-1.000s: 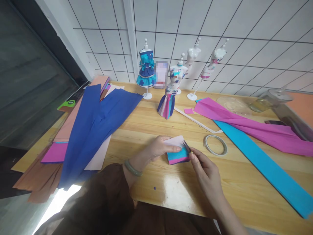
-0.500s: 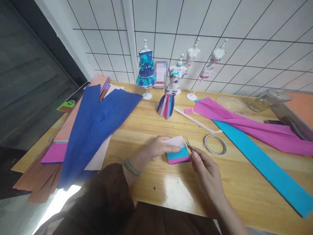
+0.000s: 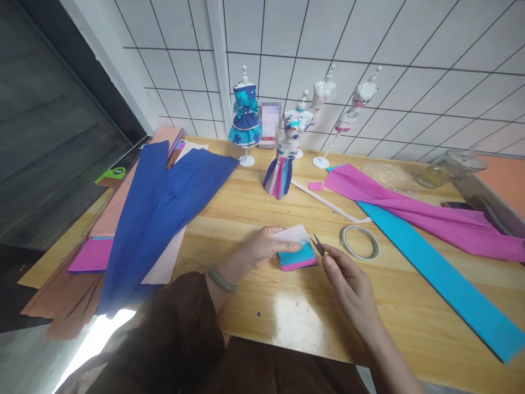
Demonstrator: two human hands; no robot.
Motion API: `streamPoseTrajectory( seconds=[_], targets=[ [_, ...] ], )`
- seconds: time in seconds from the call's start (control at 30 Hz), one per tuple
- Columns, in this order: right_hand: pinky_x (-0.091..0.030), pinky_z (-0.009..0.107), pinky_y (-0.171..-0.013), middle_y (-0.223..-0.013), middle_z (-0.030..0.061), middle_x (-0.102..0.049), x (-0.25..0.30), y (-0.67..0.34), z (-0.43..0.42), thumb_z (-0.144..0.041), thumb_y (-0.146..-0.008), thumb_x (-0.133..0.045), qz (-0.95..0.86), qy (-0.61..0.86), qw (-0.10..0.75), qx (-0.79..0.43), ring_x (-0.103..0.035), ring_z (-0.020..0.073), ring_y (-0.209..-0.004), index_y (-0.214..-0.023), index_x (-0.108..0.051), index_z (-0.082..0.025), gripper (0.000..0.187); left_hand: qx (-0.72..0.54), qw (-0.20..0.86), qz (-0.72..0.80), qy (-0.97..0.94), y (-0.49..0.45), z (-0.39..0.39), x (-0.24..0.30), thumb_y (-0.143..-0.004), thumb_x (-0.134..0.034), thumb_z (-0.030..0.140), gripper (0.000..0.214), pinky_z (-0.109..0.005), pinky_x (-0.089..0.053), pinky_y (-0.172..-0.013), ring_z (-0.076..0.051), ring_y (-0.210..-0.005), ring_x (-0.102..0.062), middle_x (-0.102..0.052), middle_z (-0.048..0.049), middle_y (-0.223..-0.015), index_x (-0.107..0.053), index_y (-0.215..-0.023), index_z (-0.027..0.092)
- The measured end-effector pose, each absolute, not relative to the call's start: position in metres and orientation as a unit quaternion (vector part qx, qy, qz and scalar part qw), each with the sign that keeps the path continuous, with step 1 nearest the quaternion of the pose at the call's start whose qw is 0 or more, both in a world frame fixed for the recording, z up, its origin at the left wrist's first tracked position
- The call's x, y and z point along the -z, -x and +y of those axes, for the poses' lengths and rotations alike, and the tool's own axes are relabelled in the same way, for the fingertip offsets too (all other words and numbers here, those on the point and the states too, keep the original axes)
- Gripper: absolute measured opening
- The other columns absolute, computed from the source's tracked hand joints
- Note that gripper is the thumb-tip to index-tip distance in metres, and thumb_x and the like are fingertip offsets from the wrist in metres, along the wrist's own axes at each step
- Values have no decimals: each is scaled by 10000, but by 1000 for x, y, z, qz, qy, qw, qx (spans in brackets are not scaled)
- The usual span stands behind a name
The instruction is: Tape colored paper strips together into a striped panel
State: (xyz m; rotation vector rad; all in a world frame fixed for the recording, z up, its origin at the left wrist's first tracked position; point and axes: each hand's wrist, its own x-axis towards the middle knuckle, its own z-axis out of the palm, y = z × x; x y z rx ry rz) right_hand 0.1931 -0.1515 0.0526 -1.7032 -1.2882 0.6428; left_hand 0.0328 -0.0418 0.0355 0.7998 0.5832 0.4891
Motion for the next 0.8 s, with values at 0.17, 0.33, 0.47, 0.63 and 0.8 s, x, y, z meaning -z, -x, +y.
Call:
streamPoseTrajectory(
  seconds=[0.17,0.33,0.47,0.63,0.8],
  targets=[
    [-490,306,-824,-1042,63,-672,-51,-186,-149,-404,-829,-512,-524,664,438,-306,-613,204,-958,-1056,-611,-199,322,-239,858,263,-371,-32,-43,-39,-519,-809,260,408,-257,-438,-711,-141,-725,-596,-671,-73,-842,-678,-867,93],
    [-480,309,-841,-999,56,-682,-49,-187,-150,-400,-824,-522,-525,669,438,-291,-611,203,-959,-1045,-619,-200,314,-228,861,254,-378,-33,-44,-40,-544,-797,252,379,-253,-439,-732,-134,-733,-598,-672,-66,-851,-682,-872,99],
    [-482,316,-835,-1025,62,-675,-48,-186,-149,-400,-821,-527,-521,669,444,-288,-611,207,-956,-1037,-627,-198,312,-229,861,257,-376,-34,-44,-41,-521,-808,269,397,-253,-438,-725,-136,-731,-597,-673,-59,-840,-684,-859,103],
    [-481,313,-832,-1033,60,-676,-47,-186,-148,-387,-827,-523,-523,666,449,-287,-608,207,-965,-1029,-635,-202,296,-227,860,261,-374,-33,-44,-42,-519,-808,262,402,-259,-437,-732,-140,-734,-596,-670,-66,-843,-681,-863,96],
    [-481,303,-829,-1039,53,-677,-47,-185,-148,-379,-825,-528,-520,666,450,-289,-608,203,-968,-1022,-642,-208,284,-224,860,264,-375,-33,-44,-42,-512,-810,265,406,-259,-437,-731,-142,-732,-594,-670,-71,-840,-680,-857,93]
  ],
)
